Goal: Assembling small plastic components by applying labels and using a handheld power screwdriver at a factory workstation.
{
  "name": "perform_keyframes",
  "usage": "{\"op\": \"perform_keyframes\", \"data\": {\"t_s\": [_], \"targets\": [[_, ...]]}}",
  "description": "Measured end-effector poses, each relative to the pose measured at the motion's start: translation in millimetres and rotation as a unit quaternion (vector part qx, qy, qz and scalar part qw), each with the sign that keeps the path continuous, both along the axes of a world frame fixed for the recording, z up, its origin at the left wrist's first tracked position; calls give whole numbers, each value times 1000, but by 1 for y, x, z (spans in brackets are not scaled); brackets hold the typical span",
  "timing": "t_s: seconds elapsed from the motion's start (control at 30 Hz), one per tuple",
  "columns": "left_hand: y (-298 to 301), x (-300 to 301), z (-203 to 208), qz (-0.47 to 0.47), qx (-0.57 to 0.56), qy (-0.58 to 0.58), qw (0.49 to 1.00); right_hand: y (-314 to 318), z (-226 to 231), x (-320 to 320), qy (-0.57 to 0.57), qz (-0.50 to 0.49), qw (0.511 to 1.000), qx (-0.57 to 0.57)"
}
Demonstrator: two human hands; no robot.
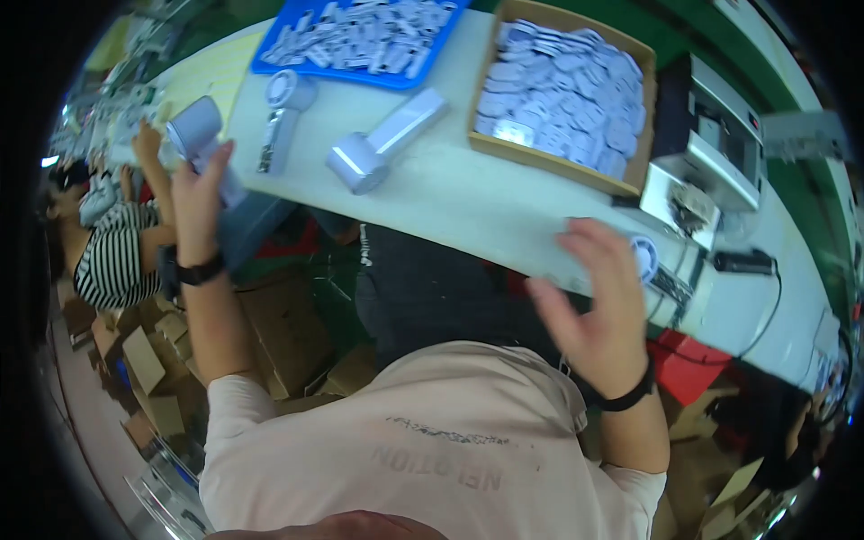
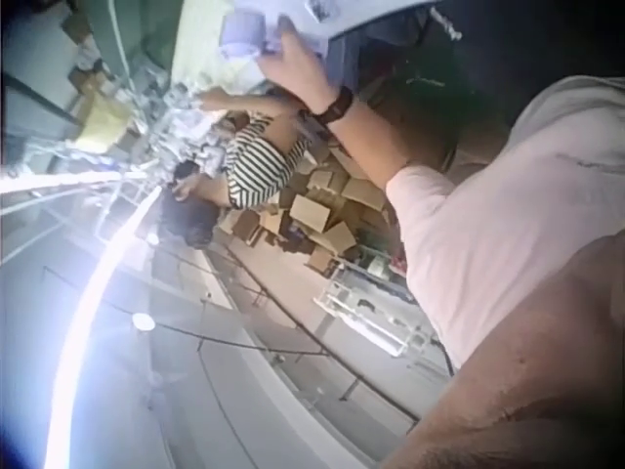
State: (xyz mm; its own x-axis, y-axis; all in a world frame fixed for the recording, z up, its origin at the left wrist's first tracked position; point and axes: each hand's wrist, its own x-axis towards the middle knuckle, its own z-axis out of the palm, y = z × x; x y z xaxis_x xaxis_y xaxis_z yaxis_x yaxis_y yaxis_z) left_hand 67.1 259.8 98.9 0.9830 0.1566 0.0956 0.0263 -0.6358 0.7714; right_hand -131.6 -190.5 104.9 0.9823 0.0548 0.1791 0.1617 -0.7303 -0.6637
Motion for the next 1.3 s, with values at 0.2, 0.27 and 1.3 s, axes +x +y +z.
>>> {"op": "perform_keyframes", "data": {"t_s": [0.2, 0.27, 1.3], "targets": [[95, 93, -72, -131, 130, 104, 977, -85, 8, -40, 41, -168, 979, -109], [116, 105, -80, -127, 180, 142, 965, -102, 6, -46, 48, -186, 970, -150], [-173, 134, -48, -371, 317, -70, 870, -45, -38, -13, -8, -34, 998, -45]]}}
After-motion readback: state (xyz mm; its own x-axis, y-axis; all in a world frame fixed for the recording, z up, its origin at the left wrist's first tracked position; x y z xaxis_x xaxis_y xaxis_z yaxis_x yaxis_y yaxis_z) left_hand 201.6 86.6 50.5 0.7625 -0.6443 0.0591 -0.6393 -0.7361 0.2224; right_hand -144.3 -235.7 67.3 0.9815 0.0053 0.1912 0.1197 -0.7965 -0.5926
